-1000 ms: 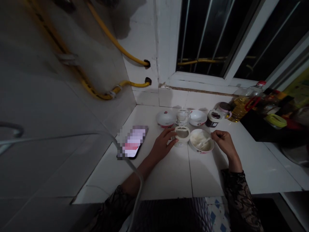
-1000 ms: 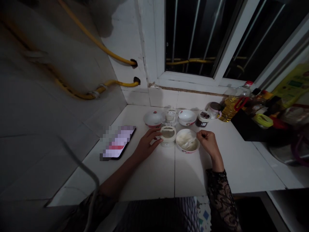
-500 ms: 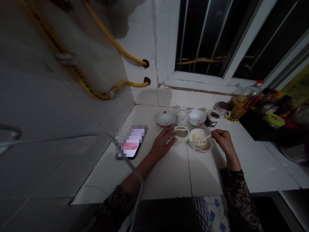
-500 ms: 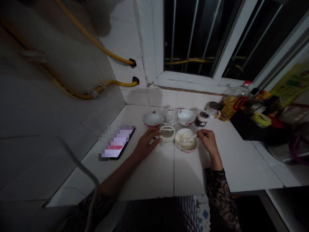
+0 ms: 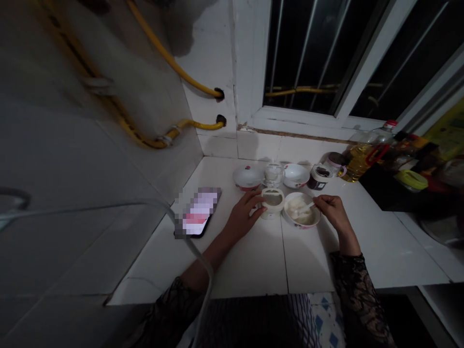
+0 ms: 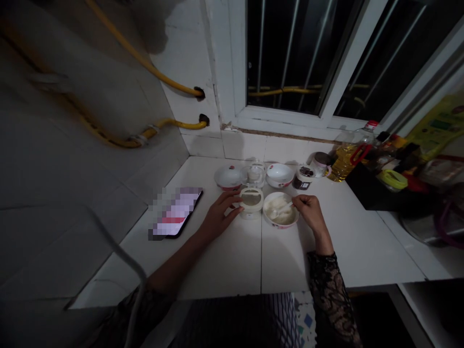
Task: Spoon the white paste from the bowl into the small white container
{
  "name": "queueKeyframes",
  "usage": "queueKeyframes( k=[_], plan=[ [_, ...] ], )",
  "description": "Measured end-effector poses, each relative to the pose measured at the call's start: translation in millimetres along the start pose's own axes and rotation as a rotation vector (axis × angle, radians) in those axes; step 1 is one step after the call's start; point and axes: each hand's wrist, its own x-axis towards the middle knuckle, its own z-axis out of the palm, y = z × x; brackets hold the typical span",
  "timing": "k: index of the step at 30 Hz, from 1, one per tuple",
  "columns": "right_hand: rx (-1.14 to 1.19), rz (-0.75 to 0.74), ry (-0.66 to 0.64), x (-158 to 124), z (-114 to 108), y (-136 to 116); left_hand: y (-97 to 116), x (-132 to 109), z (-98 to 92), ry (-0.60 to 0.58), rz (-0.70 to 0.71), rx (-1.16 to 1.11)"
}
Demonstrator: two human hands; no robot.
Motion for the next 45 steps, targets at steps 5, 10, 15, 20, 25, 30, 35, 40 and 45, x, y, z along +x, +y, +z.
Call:
queueKeyframes(
  k=[5,10,15,20,25,30,35,40,45],
  plan=[
    [0.09,0.089,0.055,2.4,-3.0,-1.0,0.0,-0.5,0.0,-0.003,-0.005,-0.003],
    [0.146,0.115,0.102,5.4,-5.0,3.5,-0.9,-1.3,1.1,0.002,-0.004,-0.001],
    [0.146,0.074,0.105,9.4,-6.9,12.8,-0.4,-0.5,0.7,0.013,0.012,-0.01],
    [0.176,0.095,0.168,11.7,-4.6,12.2,1.0,-0.1,-0.7,-0.003,0.002,0.004],
    [0.262,0.007,0.31,4.7,16.3,-4.9,-0.2,-0.5,0.0,-0.001,0.013,-0.001],
    [0.036,-0.427,0.388,-15.1,47.8,-24.9,-0.9,-0.2,0.8,0.006,0.017,-0.003],
    [-0.406,-0.907,0.121,-25.8,57.7,-28.5,-0.4,-0.2,0.9,0.008,0.014,-0.009],
    [-0.26,-0.754,0.314,-21.6,40.5,-23.8,-0.6,-0.7,0.4,-0.002,0.0,-0.008],
    [-0.183,-0.342,0.291,-8.7,5.7,-9.1,-0.2,-0.2,-0.3,-0.004,-0.004,-0.003]
  ],
)
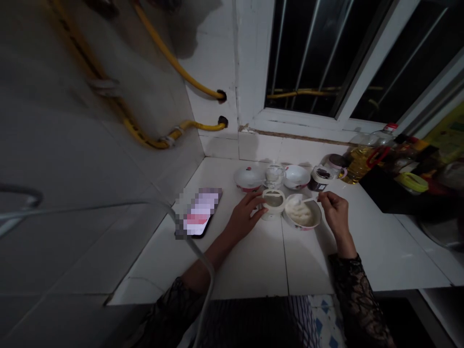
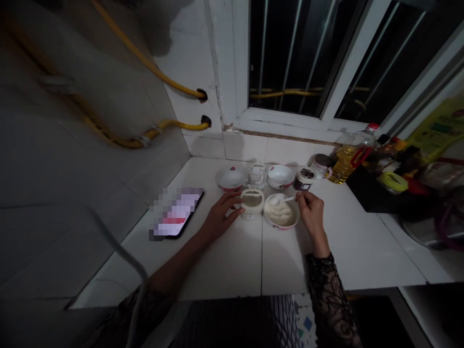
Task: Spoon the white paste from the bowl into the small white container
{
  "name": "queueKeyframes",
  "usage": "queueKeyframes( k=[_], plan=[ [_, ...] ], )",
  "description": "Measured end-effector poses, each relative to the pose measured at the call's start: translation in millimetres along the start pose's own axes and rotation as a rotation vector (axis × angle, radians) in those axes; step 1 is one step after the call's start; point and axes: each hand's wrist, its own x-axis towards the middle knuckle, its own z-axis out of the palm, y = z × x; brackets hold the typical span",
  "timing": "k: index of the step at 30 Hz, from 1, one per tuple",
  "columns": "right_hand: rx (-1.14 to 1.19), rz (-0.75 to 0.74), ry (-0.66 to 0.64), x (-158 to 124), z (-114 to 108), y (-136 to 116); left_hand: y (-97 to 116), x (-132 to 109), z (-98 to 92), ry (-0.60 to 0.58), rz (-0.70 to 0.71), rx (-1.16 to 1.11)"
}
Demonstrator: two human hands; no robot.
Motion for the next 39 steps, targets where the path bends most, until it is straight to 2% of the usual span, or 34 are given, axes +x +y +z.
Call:
queueKeyframes(
  k=[4,7,10,23,32,39],
  plan=[
    [-0.057,0.123,-0.147,3.6,-7.7,14.3,0.2,-0.2,0.2,-0.005,-0.007,0.008],
    [-0.067,0.13,-0.261,0.7,-1.4,15.8,0.6,-0.2,0.4,-0.005,-0.007,0.007],
    [-0.067,0.139,-0.314,-1.7,5.5,14.0,1.1,0.1,0.2,-0.002,-0.005,0.006],
    [0.134,0.299,-0.318,1.4,5.2,8.4,-1.1,-1.0,0.3,-0.006,-0.009,0.002],
    [0.277,0.473,-0.269,7.9,2.8,18.8,-0.4,-1.3,1.0,0.005,-0.013,0.001],
    [0.294,0.475,-0.217,11.0,-0.9,26.7,-0.9,-1.1,0.3,0.001,-0.012,0.006]
  ],
)
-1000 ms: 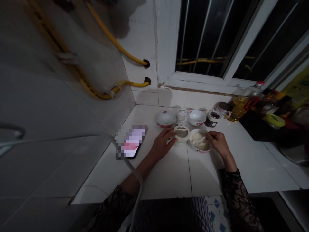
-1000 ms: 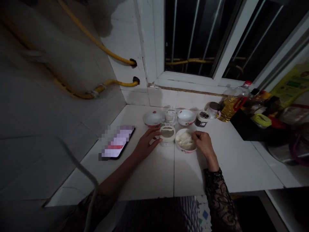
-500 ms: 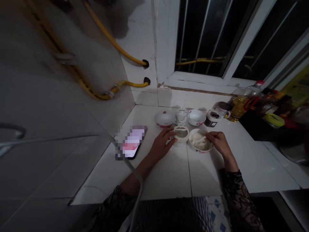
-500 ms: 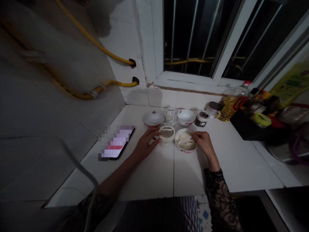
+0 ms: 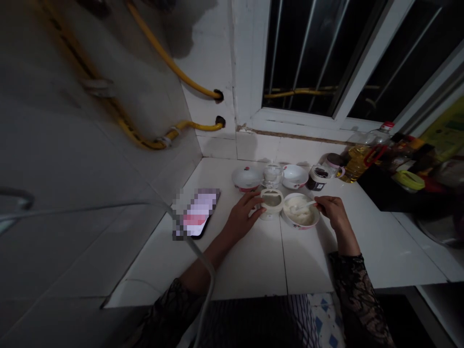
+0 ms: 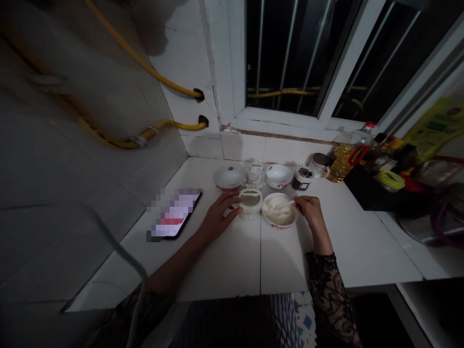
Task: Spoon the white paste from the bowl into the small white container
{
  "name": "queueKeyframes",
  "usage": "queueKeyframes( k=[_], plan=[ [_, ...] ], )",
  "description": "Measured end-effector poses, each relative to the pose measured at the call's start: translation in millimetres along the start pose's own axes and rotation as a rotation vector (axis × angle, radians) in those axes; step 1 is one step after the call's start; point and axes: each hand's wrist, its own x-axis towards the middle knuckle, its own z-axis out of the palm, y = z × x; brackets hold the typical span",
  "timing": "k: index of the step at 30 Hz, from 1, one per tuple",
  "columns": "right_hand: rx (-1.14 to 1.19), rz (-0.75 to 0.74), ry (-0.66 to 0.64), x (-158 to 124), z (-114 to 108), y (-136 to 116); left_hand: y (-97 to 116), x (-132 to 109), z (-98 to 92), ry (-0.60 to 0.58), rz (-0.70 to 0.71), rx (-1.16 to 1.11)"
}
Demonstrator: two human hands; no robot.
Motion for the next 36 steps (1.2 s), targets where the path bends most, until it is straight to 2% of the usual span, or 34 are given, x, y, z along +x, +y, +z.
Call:
queueKeyframes(
  k=[7,10,12,14,17,20,22,23,25,27,28,32,36],
  plan=[
    [0.029,0.021,0.078,1.2,0.2,-2.7,1.1,0.6,0.7,0.007,0.009,-0.004],
    [0.096,0.019,0.159,-1.6,7.7,-11.6,1.3,1.2,0.2,0.007,0.02,0.0],
    [0.126,-0.038,0.208,-6.9,17.2,-19.1,1.1,1.3,-0.1,0.004,0.02,0.001],
    [0.103,-0.173,0.245,-15.5,29.7,-25.7,0.8,1.3,-0.1,0.001,0.015,0.0],
    [-0.085,-0.489,0.279,-30.9,49.5,-30.5,0.4,1.2,0.3,-0.004,0.011,-0.011],
    [-0.398,-0.828,0.094,-41.7,62.6,-29.2,0.1,1.0,0.8,-0.004,0.005,-0.023],
    [-0.505,-0.94,0.003,-43.7,63.4,-27.5,0.1,1.0,1.0,-0.002,0.003,-0.023],
    [-0.507,-0.946,0.022,-43.1,61.1,-26.9,0.1,1.1,0.9,-0.001,0.004,-0.021],
    [-0.443,-0.878,0.144,-39.4,51.2,-26.0,0.3,1.2,0.7,0.001,0.012,-0.015],
    [-0.382,-0.734,0.262,-32.9,36.9,-23.9,0.5,1.2,0.5,0.004,0.022,-0.008],
    [-0.377,-0.655,0.281,-29.0,29.3,-21.9,0.7,1.2,0.4,0.005,0.023,-0.004],
    [-0.479,-0.458,0.213,-15.4,10.0,-9.7,1.0,0.7,0.4,0.004,0.008,-0.002],
    [-0.522,-0.41,0.107,-12.7,15.6,-3.1,0.6,0.7,0.6,-0.005,0.02,-0.004]
  ],
)
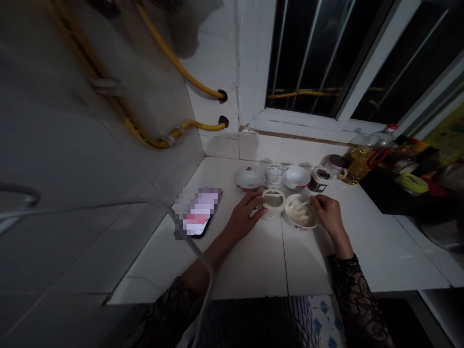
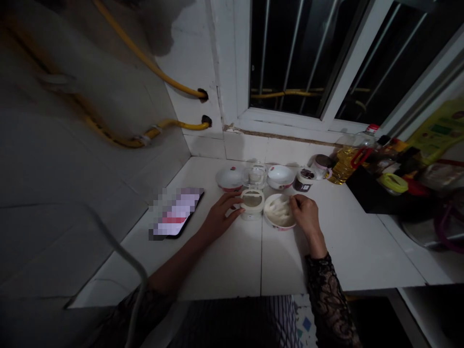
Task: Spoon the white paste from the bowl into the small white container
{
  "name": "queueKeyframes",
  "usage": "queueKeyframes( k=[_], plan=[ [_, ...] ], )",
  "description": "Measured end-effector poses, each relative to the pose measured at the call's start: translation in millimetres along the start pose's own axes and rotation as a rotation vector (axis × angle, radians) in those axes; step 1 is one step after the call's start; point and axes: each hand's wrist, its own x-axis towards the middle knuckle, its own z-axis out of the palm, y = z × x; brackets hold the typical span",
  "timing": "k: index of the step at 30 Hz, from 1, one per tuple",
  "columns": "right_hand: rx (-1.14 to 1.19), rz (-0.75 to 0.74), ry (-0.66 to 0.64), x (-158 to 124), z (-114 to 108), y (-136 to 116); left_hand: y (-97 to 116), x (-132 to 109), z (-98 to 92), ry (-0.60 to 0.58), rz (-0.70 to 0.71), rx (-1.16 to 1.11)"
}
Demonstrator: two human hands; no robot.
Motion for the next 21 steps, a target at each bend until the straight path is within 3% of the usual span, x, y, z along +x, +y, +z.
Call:
queueKeyframes(
  k=[4,11,21],
  plan=[
    [0.068,0.046,-0.091,-1.8,4.2,-7.3,0.0,0.1,-0.3,0.007,0.006,0.012],
    [0.213,0.214,-0.01,3.4,-6.0,-3.3,1.2,0.6,-0.8,0.011,0.005,0.015],
    [0.397,0.372,0.01,8.3,-3.4,6.4,2.5,1.0,-2.2,0.006,0.017,0.022]
  ],
)
